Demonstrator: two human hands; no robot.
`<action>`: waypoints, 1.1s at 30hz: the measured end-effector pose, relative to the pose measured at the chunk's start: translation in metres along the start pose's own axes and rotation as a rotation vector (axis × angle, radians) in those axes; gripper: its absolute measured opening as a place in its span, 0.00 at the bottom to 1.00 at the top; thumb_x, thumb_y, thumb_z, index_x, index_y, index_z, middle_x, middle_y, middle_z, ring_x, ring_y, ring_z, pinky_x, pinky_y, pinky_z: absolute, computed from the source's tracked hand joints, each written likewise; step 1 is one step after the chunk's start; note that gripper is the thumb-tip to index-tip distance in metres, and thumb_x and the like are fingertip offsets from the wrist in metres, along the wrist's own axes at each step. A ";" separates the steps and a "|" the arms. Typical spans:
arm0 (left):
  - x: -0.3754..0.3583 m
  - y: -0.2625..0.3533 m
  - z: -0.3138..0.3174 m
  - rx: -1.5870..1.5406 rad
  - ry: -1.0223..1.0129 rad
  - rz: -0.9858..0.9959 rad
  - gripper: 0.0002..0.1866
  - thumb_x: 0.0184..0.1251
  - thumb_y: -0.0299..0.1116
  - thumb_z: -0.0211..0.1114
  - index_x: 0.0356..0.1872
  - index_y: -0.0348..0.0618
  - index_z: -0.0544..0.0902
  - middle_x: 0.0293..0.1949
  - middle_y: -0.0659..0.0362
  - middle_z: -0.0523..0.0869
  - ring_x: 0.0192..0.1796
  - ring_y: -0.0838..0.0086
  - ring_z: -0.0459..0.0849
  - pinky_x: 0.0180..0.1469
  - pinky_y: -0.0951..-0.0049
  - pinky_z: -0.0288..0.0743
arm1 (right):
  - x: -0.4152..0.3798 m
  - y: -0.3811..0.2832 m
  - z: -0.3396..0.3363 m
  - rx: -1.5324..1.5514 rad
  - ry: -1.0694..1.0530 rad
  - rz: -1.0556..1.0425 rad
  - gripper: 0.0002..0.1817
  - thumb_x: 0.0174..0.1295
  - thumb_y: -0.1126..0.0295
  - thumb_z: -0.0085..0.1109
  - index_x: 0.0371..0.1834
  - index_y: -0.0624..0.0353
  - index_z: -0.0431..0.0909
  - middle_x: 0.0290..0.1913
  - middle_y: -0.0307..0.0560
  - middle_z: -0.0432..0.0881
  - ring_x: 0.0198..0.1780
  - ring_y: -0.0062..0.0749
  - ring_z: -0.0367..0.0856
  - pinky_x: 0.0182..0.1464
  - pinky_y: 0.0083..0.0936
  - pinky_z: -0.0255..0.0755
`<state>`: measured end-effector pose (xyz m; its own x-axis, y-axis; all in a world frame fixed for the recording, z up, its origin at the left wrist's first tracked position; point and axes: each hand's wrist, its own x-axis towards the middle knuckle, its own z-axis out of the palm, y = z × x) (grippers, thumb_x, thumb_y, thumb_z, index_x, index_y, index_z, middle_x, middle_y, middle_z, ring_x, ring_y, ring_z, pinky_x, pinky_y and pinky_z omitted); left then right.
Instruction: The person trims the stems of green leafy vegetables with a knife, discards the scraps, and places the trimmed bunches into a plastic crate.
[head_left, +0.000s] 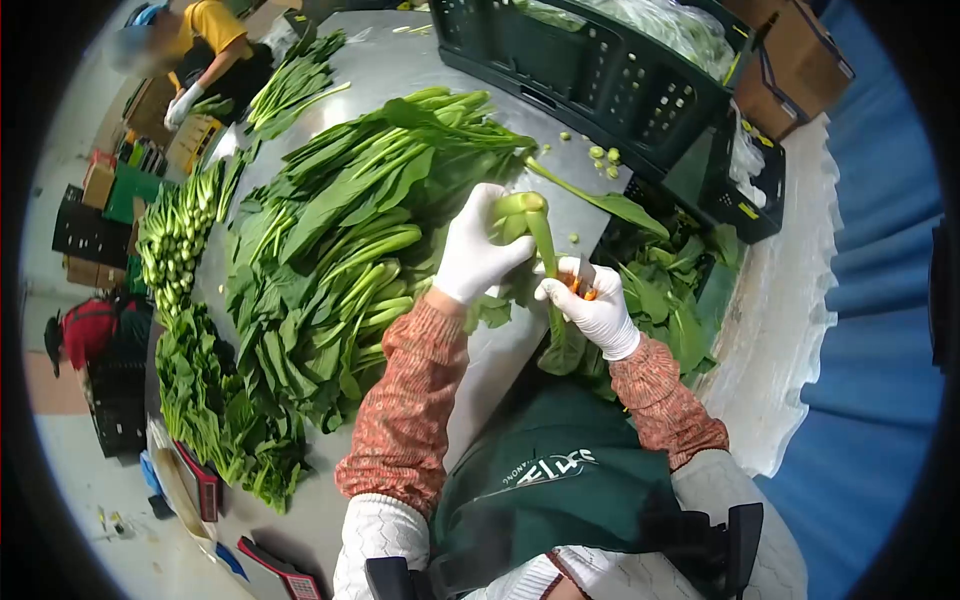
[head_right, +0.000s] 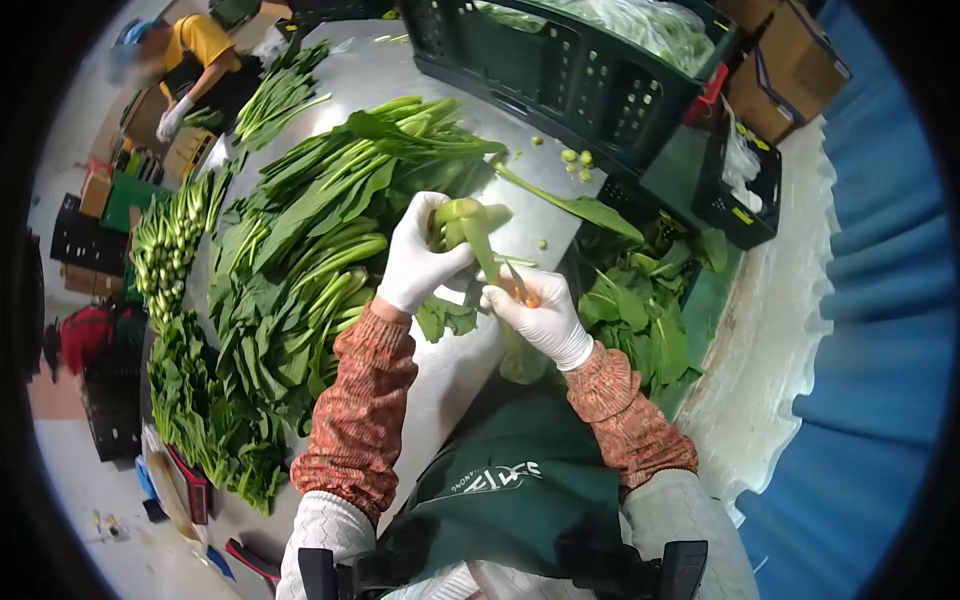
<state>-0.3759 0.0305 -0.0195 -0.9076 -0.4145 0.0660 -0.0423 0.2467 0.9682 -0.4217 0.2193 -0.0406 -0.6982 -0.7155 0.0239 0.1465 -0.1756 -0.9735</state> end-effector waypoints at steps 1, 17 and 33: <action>0.000 0.011 0.003 0.016 -0.014 0.051 0.24 0.50 0.28 0.72 0.51 0.38 0.77 0.45 0.59 0.82 0.47 0.80 0.79 0.50 0.76 0.76 | 0.000 -0.001 -0.010 -0.097 -0.044 -0.059 0.10 0.66 0.71 0.63 0.47 0.64 0.82 0.32 0.38 0.85 0.22 0.09 0.70 0.24 0.11 0.64; -0.004 0.042 0.028 0.026 -0.369 -0.208 0.18 0.53 0.24 0.71 0.47 0.36 0.84 0.38 0.65 0.86 0.40 0.85 0.79 0.48 0.80 0.75 | 0.018 -0.028 -0.073 -1.121 0.081 -0.100 0.11 0.57 0.69 0.63 0.44 0.49 0.82 0.31 0.52 0.84 0.34 0.50 0.85 0.35 0.38 0.78; 0.037 0.059 0.087 -0.042 -0.527 -0.036 0.22 0.56 0.30 0.77 0.50 0.36 0.81 0.44 0.58 0.87 0.46 0.77 0.83 0.51 0.74 0.77 | 0.012 -0.087 -0.113 -0.616 -0.003 -0.139 0.20 0.56 0.68 0.68 0.51 0.64 0.80 0.38 0.41 0.83 0.36 0.17 0.77 0.41 0.20 0.74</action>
<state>-0.4486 0.1062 0.0187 -0.9932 0.0777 -0.0871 -0.0701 0.2002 0.9772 -0.5220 0.3019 0.0185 -0.6799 -0.7157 0.1598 -0.3764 0.1537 -0.9136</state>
